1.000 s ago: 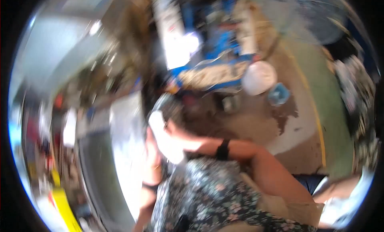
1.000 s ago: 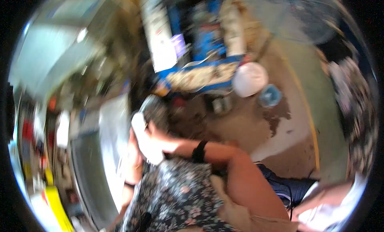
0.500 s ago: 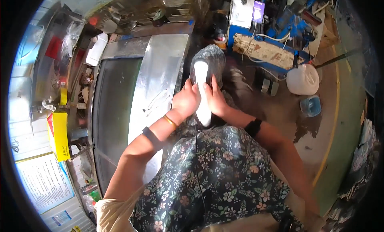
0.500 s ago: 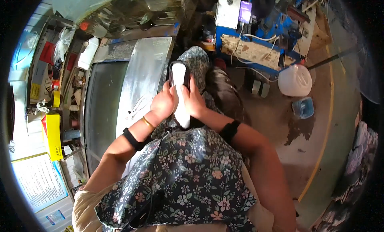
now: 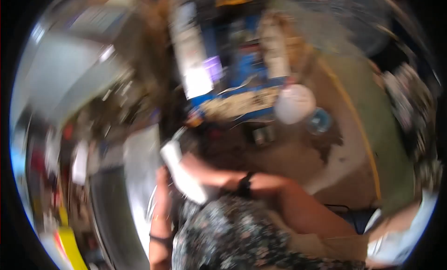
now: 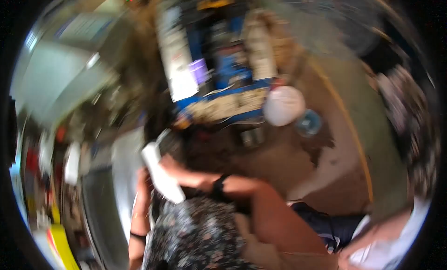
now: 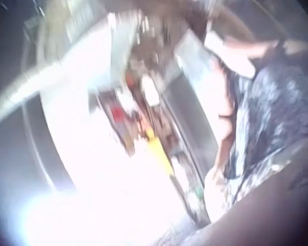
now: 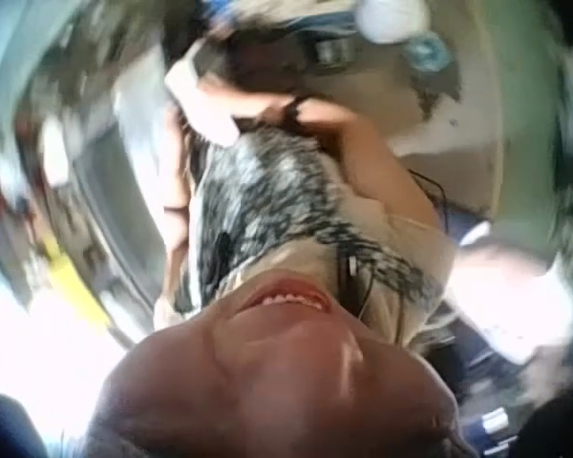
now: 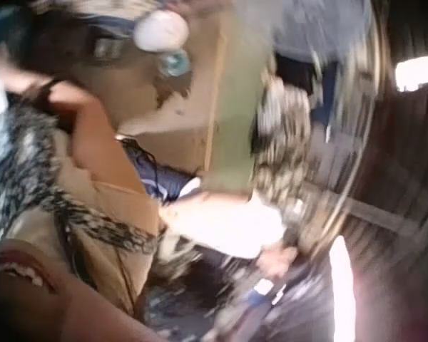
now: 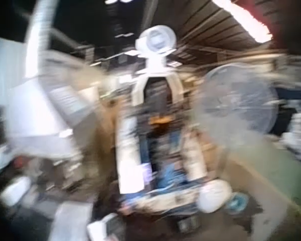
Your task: Operating a lasting machine to shape shoes and placing finished components on a conveyor belt.
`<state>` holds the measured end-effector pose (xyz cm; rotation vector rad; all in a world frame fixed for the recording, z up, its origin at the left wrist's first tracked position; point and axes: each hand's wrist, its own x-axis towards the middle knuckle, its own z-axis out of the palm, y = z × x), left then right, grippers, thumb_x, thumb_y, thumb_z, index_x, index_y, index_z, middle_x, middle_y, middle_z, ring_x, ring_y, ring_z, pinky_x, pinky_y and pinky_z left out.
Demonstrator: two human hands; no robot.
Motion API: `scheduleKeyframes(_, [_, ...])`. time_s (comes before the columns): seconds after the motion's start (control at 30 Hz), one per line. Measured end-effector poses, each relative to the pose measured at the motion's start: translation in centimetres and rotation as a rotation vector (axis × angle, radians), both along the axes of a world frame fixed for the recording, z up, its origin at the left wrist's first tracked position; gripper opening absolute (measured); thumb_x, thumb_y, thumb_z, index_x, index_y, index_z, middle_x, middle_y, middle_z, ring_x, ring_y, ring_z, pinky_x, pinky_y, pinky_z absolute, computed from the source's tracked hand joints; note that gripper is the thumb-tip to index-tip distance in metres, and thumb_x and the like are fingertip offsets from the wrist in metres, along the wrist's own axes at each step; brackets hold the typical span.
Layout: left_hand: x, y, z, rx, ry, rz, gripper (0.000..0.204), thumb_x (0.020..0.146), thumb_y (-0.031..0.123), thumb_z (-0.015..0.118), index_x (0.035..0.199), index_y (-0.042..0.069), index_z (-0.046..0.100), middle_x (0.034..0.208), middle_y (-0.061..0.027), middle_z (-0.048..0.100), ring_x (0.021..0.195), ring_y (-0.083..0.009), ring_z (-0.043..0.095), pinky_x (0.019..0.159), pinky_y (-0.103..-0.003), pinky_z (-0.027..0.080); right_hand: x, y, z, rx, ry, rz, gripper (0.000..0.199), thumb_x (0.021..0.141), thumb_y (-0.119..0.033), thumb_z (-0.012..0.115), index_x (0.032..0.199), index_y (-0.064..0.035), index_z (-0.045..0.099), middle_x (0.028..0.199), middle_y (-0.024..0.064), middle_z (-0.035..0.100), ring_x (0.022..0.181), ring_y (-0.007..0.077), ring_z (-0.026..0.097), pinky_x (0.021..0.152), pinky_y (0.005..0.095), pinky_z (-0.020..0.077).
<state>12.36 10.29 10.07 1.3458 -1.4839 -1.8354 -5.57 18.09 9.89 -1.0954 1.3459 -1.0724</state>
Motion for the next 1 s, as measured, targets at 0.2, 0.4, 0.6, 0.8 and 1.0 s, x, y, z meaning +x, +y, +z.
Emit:
scheduleKeyframes(0.2, [-5.7, -2.3, 2.3, 0.290, 0.546, 0.276, 0.062, 0.098, 0.056, 0.045, 0.135, 0.007, 0.053, 0.128, -0.0110, 0.061, 0.113, -0.0282, 0.061, 0.098, -0.042, 0.051, -1.6, 2.0, 5.2, -0.216, -0.139, -0.005, 0.087, 0.092, -0.054, 0.059, 0.152, -0.0016, 0.024, 0.142, 0.0202, 0.046, 0.128, 0.0299, 0.044, 0.104, 0.0376, 0.0402])
scheduleKeyframes(0.4, [-9.2, 2.1, 4.3, 0.326, 0.493, 0.105, 0.070, 0.091, 0.059, 0.056, 0.139, 0.009, 0.049, 0.135, -0.0140, 0.054, 0.122, -0.0288, 0.053, 0.110, -0.043, 0.036, -6.7, 8.4, 3.7, -0.366, 0.205, -0.078, 0.080, 0.079, -0.031, 0.077, 0.145, -0.0010, 0.043, 0.128, 0.0197, 0.052, 0.117, 0.0323, 0.053, 0.099, 0.0403, 0.0422])
scheduleKeyframes(0.6, [-4.8, 3.6, 2.7, -0.190, 0.385, -0.135, 0.038, 0.095, 0.004, 0.063, 0.132, -0.001, 0.053, 0.118, -0.0058, 0.062, 0.109, -0.0142, 0.058, 0.096, -0.026, 0.046, -19.4, 9.7, 13.3, -0.566, 0.214, -0.355, 0.072, 0.081, -0.010, 0.079, 0.145, -0.0038, 0.046, 0.123, 0.0066, 0.047, 0.116, 0.0196, 0.051, 0.098, 0.0323, 0.0457])
scheduleKeyframes(0.8, [1.1, 5.7, -3.8, -0.425, -0.024, -0.158, 0.021, 0.094, 0.005, 0.062, 0.114, -0.002, 0.060, 0.093, -0.0033, 0.066, 0.085, -0.0113, 0.063, 0.079, -0.026, 0.051, -34.7, 2.3, 19.8, -0.337, 1.114, -0.912, 0.072, 0.073, -0.044, 0.078, 0.137, -0.0193, 0.058, 0.143, 0.0289, 0.042, 0.115, 0.0398, 0.059, 0.100, 0.0403, 0.0458])
scheduleKeyframes(1.0, [0.1, 6.8, -5.3, -0.532, -0.106, -0.069, 0.029, 0.091, 0.010, 0.064, 0.117, -0.004, 0.062, 0.091, -0.0097, 0.070, 0.079, -0.0156, 0.067, 0.074, -0.029, 0.054, -40.7, -6.4, 21.2, -0.136, 1.107, -0.915, 0.073, 0.070, -0.045, 0.076, 0.138, -0.0276, 0.057, 0.144, 0.0249, 0.044, 0.120, 0.0375, 0.057, 0.103, 0.0399, 0.0451])
